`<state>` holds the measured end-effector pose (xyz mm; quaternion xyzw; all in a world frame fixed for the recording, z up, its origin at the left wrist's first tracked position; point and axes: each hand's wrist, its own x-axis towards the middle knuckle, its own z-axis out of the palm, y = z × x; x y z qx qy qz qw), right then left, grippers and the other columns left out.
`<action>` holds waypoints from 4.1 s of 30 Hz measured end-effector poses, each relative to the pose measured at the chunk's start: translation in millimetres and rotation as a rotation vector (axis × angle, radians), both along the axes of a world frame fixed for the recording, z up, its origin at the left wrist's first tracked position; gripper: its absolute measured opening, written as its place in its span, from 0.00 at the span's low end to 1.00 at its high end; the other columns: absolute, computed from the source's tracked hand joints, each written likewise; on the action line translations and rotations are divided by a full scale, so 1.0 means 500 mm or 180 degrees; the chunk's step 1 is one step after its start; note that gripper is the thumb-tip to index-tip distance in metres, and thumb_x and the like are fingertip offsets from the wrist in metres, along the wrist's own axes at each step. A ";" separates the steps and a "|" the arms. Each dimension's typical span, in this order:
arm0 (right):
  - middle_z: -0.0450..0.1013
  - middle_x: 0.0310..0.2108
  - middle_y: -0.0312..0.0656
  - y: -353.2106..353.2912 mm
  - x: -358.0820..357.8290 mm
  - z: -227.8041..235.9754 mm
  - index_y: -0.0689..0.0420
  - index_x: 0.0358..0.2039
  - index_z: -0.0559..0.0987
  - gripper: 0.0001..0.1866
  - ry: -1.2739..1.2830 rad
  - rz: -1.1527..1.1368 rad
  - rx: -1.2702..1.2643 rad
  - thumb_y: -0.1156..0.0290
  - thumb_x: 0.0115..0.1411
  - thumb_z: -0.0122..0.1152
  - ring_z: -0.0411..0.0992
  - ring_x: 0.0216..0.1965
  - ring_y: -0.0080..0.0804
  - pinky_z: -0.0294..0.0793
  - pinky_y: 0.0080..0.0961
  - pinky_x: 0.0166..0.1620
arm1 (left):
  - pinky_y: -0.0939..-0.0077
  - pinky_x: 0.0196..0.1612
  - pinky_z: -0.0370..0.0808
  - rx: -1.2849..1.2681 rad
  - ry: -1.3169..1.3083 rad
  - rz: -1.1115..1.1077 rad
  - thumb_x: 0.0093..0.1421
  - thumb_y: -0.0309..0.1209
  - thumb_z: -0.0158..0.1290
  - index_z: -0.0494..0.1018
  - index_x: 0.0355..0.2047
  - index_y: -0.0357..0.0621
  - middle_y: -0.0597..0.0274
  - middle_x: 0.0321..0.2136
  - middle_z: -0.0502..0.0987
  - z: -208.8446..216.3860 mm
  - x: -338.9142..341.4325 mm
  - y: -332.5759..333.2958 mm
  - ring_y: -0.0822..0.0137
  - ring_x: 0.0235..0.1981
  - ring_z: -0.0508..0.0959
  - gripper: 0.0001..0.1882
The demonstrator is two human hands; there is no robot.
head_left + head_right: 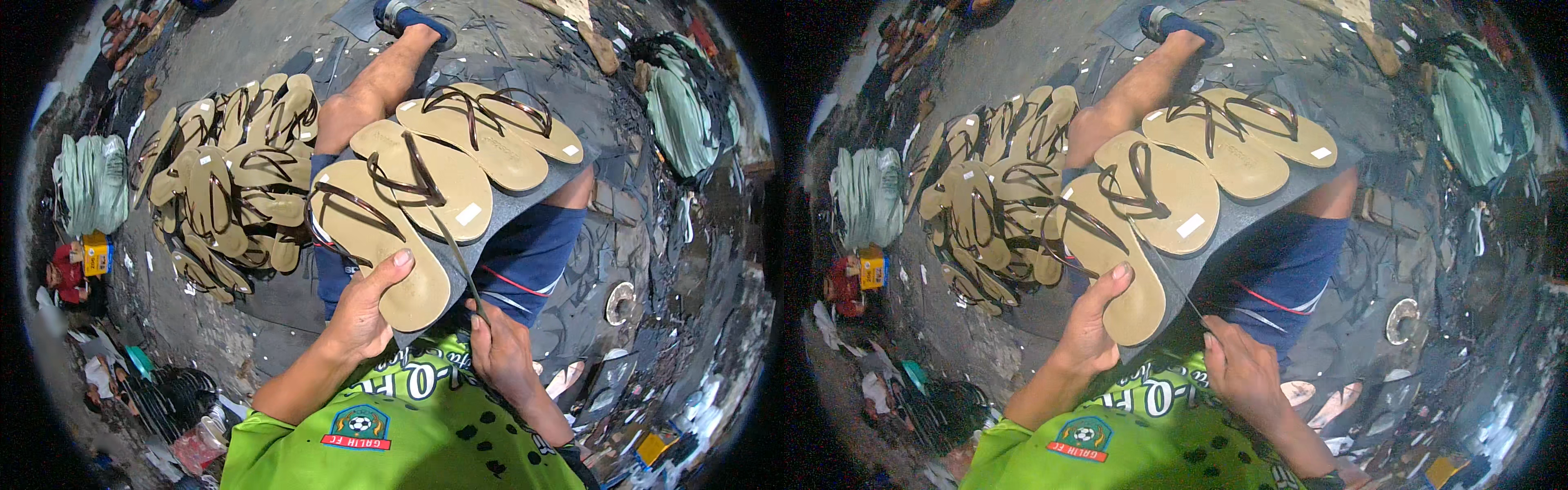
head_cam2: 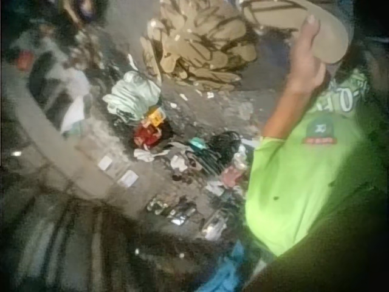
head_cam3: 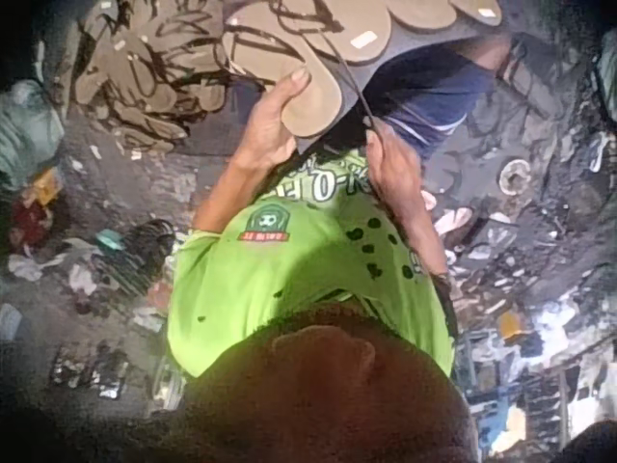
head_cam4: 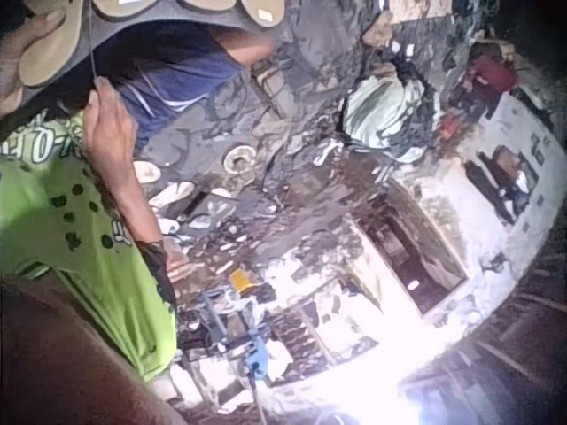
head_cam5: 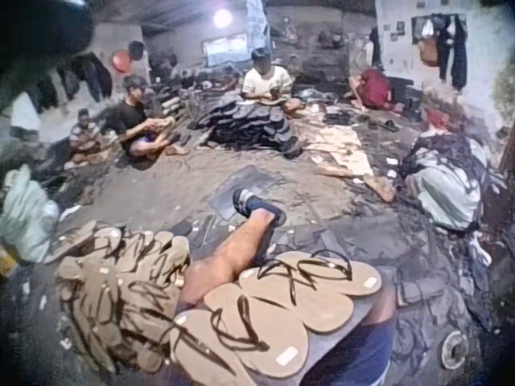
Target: The person sits on the ground and uses a knife to trim the edges of flip-flop soles. They repeatedly pick up a flip-flop, cut along its perimeter, and place it aside. The process continues with multiple flip-flops in a repetitive manner.
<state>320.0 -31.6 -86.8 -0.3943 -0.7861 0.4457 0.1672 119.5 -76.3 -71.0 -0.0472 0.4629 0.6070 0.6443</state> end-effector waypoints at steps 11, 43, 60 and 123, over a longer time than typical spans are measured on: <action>0.76 0.40 0.54 0.084 -0.117 -0.045 0.61 0.45 0.77 0.21 -0.0007 0.0432 0.0106 0.70 0.50 0.62 0.74 0.41 0.59 0.74 0.42 0.43 | 0.70 0.49 0.74 0.0333 -0.0021 -0.0094 0.61 0.35 0.54 0.65 0.56 0.39 0.60 0.45 0.76 -0.018 0.002 0.016 0.68 0.45 0.77 0.25; 0.71 0.46 0.48 0.183 -0.194 -0.113 0.59 0.50 0.74 0.18 0.0233 0.0743 -0.0235 0.67 0.60 0.57 0.70 0.47 0.40 0.66 0.38 0.52 | 0.75 0.49 0.71 0.0735 0.0196 -0.0383 0.65 0.35 0.51 0.70 0.50 0.32 0.57 0.43 0.77 -0.020 0.023 0.018 0.71 0.43 0.75 0.19; 0.74 0.34 0.48 0.237 -0.237 -0.136 0.59 0.42 0.78 0.15 -0.0032 0.0992 -0.0206 0.61 0.63 0.53 0.73 0.36 0.40 0.69 0.39 0.43 | 0.74 0.48 0.72 0.0504 0.0270 -0.0551 0.63 0.36 0.53 0.69 0.51 0.33 0.57 0.41 0.78 -0.013 0.017 0.001 0.70 0.42 0.77 0.21; 0.71 0.32 0.45 0.044 -0.019 -0.039 0.48 0.51 0.76 0.25 0.0339 0.0259 0.0492 0.75 0.50 0.62 0.72 0.29 0.43 0.72 0.35 0.32 | 0.72 0.25 0.77 0.0460 -0.0799 0.0450 0.62 0.52 0.51 0.69 0.43 0.48 0.64 0.27 0.70 -0.115 -0.151 0.069 0.66 0.22 0.75 0.21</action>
